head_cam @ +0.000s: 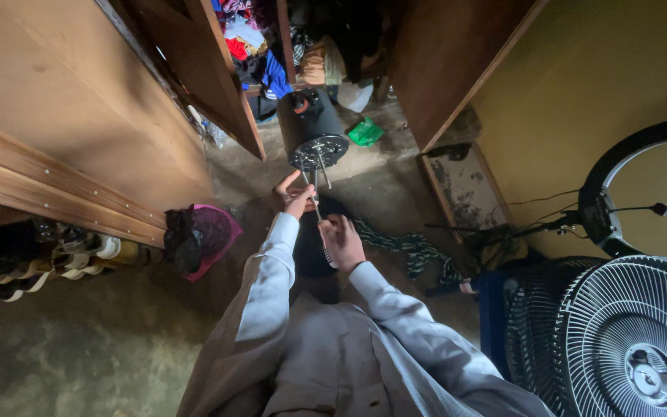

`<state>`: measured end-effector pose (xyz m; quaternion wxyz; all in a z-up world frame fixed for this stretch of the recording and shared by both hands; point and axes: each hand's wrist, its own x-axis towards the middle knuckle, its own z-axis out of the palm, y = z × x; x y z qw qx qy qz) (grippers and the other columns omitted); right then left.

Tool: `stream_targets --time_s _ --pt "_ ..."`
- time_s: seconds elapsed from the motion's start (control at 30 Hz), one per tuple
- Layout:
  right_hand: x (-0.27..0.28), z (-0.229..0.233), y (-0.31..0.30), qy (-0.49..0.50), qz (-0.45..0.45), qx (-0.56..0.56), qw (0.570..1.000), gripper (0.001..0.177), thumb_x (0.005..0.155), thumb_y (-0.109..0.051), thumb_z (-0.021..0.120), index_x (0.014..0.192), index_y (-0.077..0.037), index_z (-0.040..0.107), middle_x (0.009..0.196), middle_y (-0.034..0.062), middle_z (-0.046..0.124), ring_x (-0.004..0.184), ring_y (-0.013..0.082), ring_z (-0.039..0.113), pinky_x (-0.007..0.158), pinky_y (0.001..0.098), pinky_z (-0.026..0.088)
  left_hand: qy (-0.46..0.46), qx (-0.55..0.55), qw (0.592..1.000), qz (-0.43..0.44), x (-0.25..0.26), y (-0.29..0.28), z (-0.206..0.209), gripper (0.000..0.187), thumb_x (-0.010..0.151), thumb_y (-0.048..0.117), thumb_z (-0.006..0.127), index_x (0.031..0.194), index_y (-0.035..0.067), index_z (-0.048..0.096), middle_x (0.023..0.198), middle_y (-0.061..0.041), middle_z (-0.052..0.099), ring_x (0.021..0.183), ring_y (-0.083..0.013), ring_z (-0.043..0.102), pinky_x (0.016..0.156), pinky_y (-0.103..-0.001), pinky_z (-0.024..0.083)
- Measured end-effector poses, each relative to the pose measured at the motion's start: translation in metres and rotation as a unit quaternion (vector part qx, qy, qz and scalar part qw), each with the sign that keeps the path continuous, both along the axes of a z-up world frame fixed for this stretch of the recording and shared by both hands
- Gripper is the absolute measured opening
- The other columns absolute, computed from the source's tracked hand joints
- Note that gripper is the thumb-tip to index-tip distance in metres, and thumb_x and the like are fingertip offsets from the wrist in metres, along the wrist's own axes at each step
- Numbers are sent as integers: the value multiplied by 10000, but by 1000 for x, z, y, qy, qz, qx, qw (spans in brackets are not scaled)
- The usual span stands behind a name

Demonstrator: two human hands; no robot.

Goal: The person uses a screwdriver to loosen and remove screws from the rear motor housing of a standing fan. They repeatedly insert and turn the screwdriver on the same fasteners while holding the fan housing steady.

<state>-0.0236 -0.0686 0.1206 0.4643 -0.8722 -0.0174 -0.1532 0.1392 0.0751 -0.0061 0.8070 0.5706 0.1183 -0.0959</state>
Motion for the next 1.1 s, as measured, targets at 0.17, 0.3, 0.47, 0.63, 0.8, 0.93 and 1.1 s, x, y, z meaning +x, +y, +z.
stream_targets --time_s 0.17,0.3,0.47,0.63,0.8,0.93,1.1 --pt "-10 -21 -33 463 154 596 638 451 998 -437 509 1287 -114 633 1088 149 737 875 317 741 715 483 620 4 -15 1000 -7 2 9 3 847 897 33 748 1597 225 312 849 -144 725 607 -228 713 536 -392 623" --pt "-12 -38 -27 390 170 582 693 348 1028 -340 616 1275 -96 648 1057 131 716 861 271 740 675 405 617 -5 -26 999 37 -1 9 8 864 866 29 730 1579 242 292 863 -169 736 597 -254 701 543 -426 627" --pt "-4 -64 4 344 37 465 815 423 857 -133 799 1158 -121 501 924 58 639 698 180 688 553 362 626 -3 -135 990 -35 -16 3 5 538 1031 102 785 1329 29 344 922 -140 698 633 -212 654 524 -347 534" --pt "-5 -73 24 247 47 335 908 560 851 -81 835 1175 -117 380 887 81 607 614 170 599 508 358 542 -116 102 983 103 -60 -21 -7 458 881 94 871 1112 42 479 878 -117 683 677 -171 680 589 -315 570" --pt "-12 -43 14 340 87 544 762 442 945 -268 630 1326 -132 454 956 114 673 756 271 739 686 423 646 -112 -23 990 87 -66 -6 -12 355 829 121 789 1086 92 545 859 -83 717 672 -149 713 604 -307 610" --pt "-18 -17 -4 469 168 609 617 515 922 -380 577 1307 -45 501 1061 203 729 863 374 766 750 496 648 11 9 1000 -12 -61 13 -13 255 927 151 764 1088 -37 704 850 -166 748 688 -218 735 625 -357 618" --pt "-20 -33 2 429 115 507 739 532 918 -328 742 1323 -42 550 1031 124 684 835 333 747 709 456 635 46 -33 996 -63 -64 22 -17 281 920 218 710 1139 42 698 904 -104 794 739 -184 777 657 -316 629"
